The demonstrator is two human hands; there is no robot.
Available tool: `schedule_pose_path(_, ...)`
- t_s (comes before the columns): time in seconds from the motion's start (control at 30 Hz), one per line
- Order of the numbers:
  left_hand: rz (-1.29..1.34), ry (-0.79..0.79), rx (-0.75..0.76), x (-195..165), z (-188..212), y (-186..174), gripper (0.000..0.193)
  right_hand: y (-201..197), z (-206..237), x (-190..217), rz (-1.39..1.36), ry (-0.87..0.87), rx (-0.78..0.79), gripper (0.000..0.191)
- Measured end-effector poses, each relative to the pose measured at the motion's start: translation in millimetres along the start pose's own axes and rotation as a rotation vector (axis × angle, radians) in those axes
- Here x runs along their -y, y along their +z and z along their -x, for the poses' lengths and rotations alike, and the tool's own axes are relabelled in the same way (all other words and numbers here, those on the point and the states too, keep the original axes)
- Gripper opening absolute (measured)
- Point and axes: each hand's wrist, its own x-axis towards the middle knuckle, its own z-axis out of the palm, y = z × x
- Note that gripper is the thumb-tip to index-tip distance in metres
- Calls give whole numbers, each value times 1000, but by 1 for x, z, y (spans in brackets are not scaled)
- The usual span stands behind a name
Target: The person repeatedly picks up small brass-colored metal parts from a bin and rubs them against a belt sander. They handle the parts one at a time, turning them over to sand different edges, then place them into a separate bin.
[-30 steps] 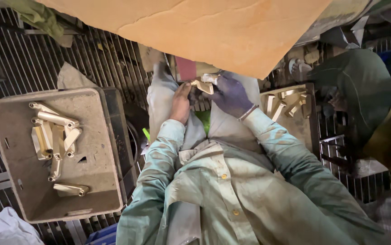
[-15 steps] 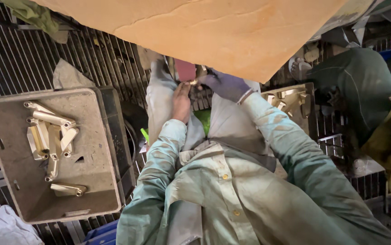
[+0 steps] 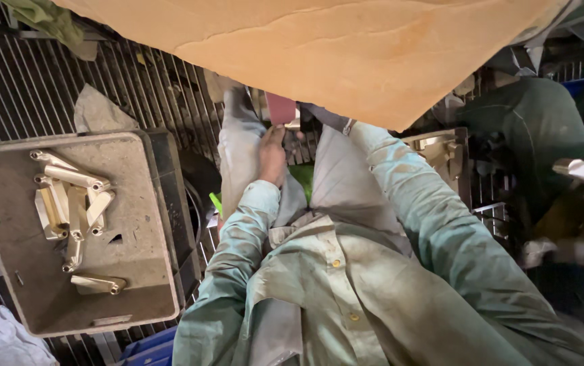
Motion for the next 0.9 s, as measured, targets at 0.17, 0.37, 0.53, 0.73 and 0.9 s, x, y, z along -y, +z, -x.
schedule_pose_path(0.17,56,-19,16,5,-6,-4,29,20,0,-12,57,16,-51,43)
schedule_pose_path(0.37,102,-51,30,5,-2,-6,29,48,10,-27,4,77,55,43)
schedule_pose_path(0.53,53,-84,28,1,10,-7,28,60,31,-22,-81,-275,105,48)
schedule_pose_path(0.73,-192,54,108,-3,48,-18,41,32,75,46,-1361,828,61,42)
schedule_pose_path(0.9,-124,264,0,-5,83,-19,39,-23,123,92,-1326,451,-34,30)
